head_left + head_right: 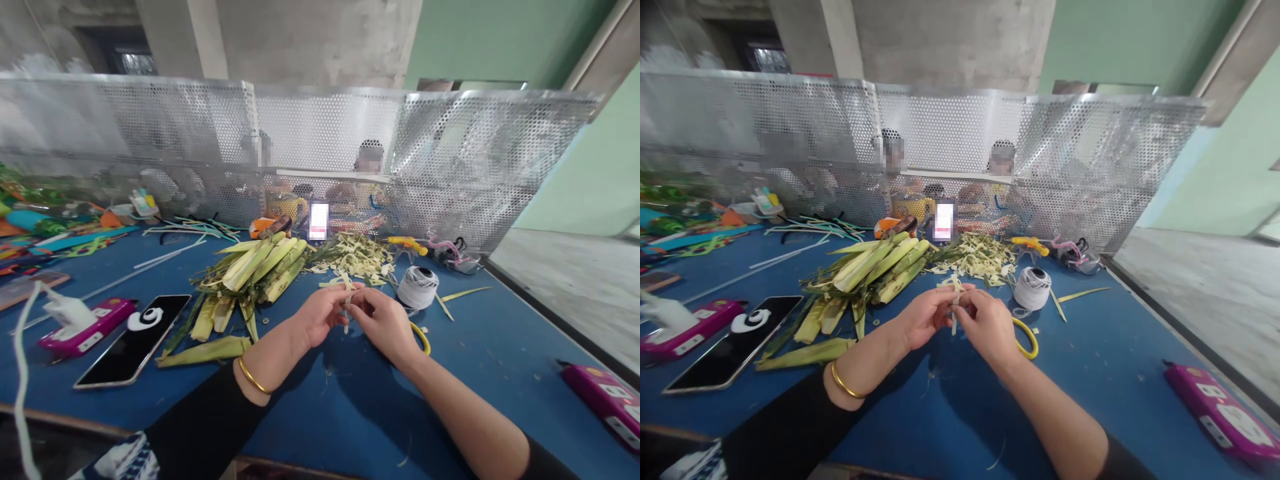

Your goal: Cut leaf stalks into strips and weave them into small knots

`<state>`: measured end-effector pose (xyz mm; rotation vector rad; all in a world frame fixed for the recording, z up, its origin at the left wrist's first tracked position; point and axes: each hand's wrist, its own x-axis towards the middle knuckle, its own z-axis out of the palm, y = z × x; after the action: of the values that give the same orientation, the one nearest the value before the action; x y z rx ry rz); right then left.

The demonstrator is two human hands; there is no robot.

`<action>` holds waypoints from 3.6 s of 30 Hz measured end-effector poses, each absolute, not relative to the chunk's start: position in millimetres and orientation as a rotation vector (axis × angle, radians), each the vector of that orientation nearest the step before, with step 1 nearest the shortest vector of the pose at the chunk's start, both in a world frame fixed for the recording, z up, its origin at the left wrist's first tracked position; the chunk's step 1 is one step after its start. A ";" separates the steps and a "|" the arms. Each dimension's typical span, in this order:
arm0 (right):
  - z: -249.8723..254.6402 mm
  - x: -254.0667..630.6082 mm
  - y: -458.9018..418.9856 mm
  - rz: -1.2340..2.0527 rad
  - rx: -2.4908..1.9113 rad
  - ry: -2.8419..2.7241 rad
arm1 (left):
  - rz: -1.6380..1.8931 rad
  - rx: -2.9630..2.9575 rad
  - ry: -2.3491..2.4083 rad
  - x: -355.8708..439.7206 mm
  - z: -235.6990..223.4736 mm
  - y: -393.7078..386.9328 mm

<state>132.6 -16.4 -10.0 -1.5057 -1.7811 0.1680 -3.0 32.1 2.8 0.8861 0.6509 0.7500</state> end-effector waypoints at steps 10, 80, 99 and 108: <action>-17.7 128.8 -13.4 0.198 -1.592 -1.711 | 0.830 0.939 0.702 2.0 -1.6 27.3; 12.0 163.2 -9.1 0.287 -1.392 -1.831 | 0.745 1.210 0.738 -8.2 8.7 32.0; 9.7 164.5 -11.4 1.397 -1.157 -1.538 | 0.172 1.380 0.515 -7.3 14.0 12.7; 17.7 178.2 -8.1 1.151 -1.112 -1.872 | 0.246 1.253 0.441 -8.5 14.1 15.7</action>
<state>178.2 -8.1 17.7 -1.1117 -1.8723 1.1511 -8.5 15.7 14.1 1.2529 0.4409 0.2458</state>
